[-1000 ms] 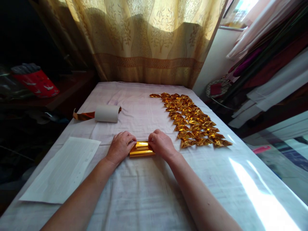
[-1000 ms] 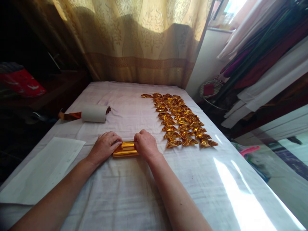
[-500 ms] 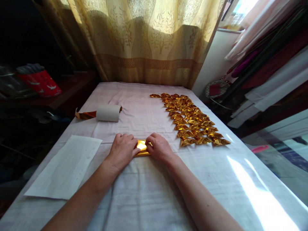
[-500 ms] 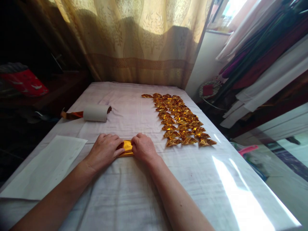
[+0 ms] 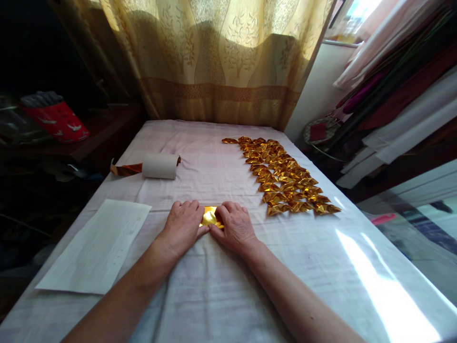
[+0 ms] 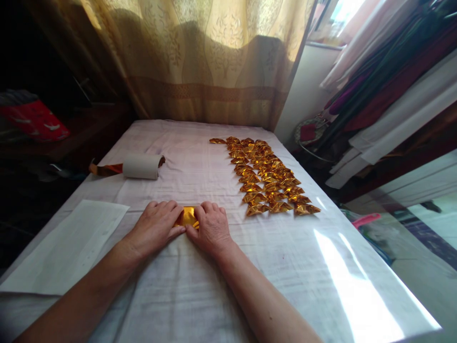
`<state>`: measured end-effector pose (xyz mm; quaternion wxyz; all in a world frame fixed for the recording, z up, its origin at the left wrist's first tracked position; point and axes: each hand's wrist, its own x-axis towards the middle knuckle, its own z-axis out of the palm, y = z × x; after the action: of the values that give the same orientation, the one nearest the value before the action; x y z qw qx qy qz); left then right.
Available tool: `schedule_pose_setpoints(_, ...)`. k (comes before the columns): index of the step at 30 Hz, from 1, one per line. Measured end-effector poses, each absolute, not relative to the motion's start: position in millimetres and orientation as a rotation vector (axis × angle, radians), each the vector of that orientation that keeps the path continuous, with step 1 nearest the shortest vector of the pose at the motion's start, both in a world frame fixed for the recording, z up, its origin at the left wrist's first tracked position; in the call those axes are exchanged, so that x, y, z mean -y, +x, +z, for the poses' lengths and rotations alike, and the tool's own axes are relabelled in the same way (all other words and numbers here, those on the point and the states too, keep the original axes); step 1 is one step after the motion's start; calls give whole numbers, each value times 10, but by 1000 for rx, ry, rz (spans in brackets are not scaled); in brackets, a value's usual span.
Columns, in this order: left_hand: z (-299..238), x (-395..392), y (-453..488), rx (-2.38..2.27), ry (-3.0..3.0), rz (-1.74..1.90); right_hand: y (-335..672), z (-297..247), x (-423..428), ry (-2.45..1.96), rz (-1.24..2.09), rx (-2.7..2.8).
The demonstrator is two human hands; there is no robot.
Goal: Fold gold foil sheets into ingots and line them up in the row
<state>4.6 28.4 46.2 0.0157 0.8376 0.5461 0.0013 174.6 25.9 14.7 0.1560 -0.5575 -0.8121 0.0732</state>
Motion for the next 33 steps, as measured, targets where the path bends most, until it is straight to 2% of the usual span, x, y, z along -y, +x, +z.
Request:
schedule_pose_setpoints(11,559,-250,103,-1738,2583,-201,2120,31,-172,-1417,327,2354)
schedule_pose_setpoints(18,513,-248,108,-1746,2612,-153,2168,18,-156,-1401,339,2393)
schedule_pose_setpoints(26,377,-171,408,-2037,2530,-69,2137,27,-152,-1439,337,2372)
schedule_pose_setpoints(33,442,-152,292,-1964,2484,-77,2146,26,-155,-1441,333,2379)
